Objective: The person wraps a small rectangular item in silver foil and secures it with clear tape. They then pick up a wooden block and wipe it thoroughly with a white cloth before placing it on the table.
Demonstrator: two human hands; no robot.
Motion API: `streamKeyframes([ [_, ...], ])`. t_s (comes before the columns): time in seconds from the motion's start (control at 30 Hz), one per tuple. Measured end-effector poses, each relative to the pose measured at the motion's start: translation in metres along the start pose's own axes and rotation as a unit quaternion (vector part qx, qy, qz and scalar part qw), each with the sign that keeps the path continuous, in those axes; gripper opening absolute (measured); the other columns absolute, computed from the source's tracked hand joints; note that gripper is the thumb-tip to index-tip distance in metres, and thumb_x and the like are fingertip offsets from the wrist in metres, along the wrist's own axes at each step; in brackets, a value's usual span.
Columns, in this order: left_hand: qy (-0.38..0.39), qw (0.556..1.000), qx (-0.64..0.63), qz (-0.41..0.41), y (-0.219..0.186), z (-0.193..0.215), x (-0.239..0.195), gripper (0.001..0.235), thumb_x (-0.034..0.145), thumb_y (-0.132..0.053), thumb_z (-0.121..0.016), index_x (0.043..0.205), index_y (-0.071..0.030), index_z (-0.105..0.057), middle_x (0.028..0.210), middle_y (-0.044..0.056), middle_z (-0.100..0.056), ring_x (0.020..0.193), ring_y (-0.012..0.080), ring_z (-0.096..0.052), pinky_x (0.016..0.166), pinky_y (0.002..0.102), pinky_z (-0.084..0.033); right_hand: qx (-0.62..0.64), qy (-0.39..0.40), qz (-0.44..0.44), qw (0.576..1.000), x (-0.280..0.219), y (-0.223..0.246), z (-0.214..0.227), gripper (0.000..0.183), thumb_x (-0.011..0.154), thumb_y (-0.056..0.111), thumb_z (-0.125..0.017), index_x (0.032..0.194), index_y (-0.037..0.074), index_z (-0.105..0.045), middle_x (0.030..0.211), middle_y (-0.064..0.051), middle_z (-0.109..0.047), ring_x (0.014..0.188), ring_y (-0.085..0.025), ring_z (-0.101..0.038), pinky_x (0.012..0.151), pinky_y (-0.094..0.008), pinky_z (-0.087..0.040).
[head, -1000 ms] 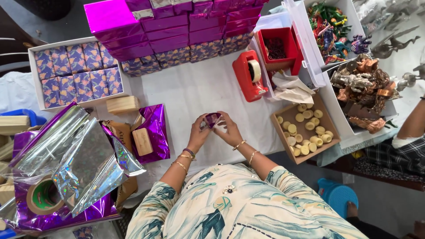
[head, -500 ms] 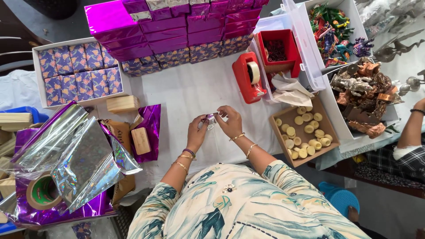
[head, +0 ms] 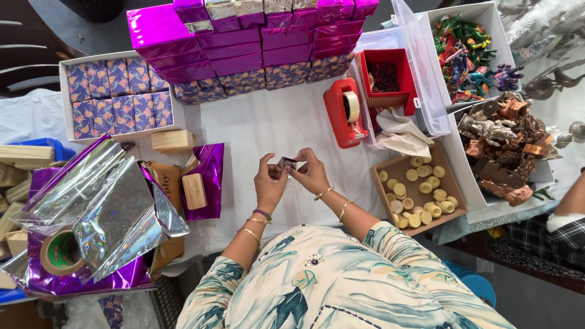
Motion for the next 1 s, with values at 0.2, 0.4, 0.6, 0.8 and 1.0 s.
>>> streamKeyframes([
  [0.2,0.017,0.999,-0.05,-0.012,0.018,0.001,-0.004,0.049,0.089,-0.002,-0.071,0.134,-0.006,-0.054,0.088,0.003,-0.07,0.079,0.01,-0.069,0.072,0.026,-0.058,-0.009,0.013,0.037,0.999,-0.004,-0.027,-0.006,0.029,0.085,0.01,-0.083,0.095,0.0,-0.058,0.107,-0.007,-0.077,0.07,-0.012,-0.073,0.059,-0.027,-0.056],
  [0.4,0.014,0.997,-0.028,0.065,0.054,-0.005,0.01,0.055,0.082,-0.004,-0.079,0.132,-0.01,-0.057,0.078,0.003,-0.065,0.07,0.0084,-0.061,0.069,0.026,-0.055,0.002,0.04,0.094,0.995,-0.013,-0.002,-0.002,0.032,0.085,0.01,-0.08,0.109,0.002,-0.06,0.115,-0.007,-0.076,0.086,-0.015,-0.079,0.072,-0.028,-0.061],
  [0.6,0.109,0.982,-0.079,0.13,0.084,-0.017,0.025,0.047,0.075,-0.008,-0.084,0.12,-0.01,-0.069,0.112,0.0,-0.061,0.099,0.0145,-0.06,0.08,0.031,-0.056,-0.045,0.002,0.114,0.993,-0.02,0.012,0.002,0.033,0.085,0.014,-0.081,0.108,0.003,-0.062,0.105,-0.006,-0.075,0.08,-0.016,-0.077,0.071,-0.028,-0.061],
  [0.8,0.18,0.964,-0.115,0.156,0.083,-0.028,0.026,0.051,0.077,-0.011,-0.084,0.124,-0.011,-0.065,0.113,0.003,-0.063,0.114,0.0163,-0.06,0.093,0.032,-0.055,-0.058,-0.086,0.106,0.989,-0.02,0.011,0.001,0.021,0.085,0.011,-0.08,0.092,0.004,-0.061,0.095,-0.005,-0.061,0.062,-0.014,-0.057,0.056,-0.029,-0.048],
  [1.0,0.126,0.969,-0.119,0.177,0.07,-0.018,0.02,0.051,0.08,-0.009,-0.083,0.126,-0.011,-0.06,0.111,0.004,-0.066,0.113,0.0168,-0.062,0.093,0.034,-0.053,-0.009,-0.05,0.113,0.992,-0.014,0.002,-0.003,0.02,0.086,0.007,-0.08,0.094,0.003,-0.062,0.088,-0.005,-0.064,0.071,-0.015,-0.06,0.065,-0.028,-0.052],
])
Point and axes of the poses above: each hand's wrist, its own x-axis towards the middle knuckle, its own z-axis out of the back of the hand, y = z × x, the point moved 10 cm from there along x, towards the middle knuckle
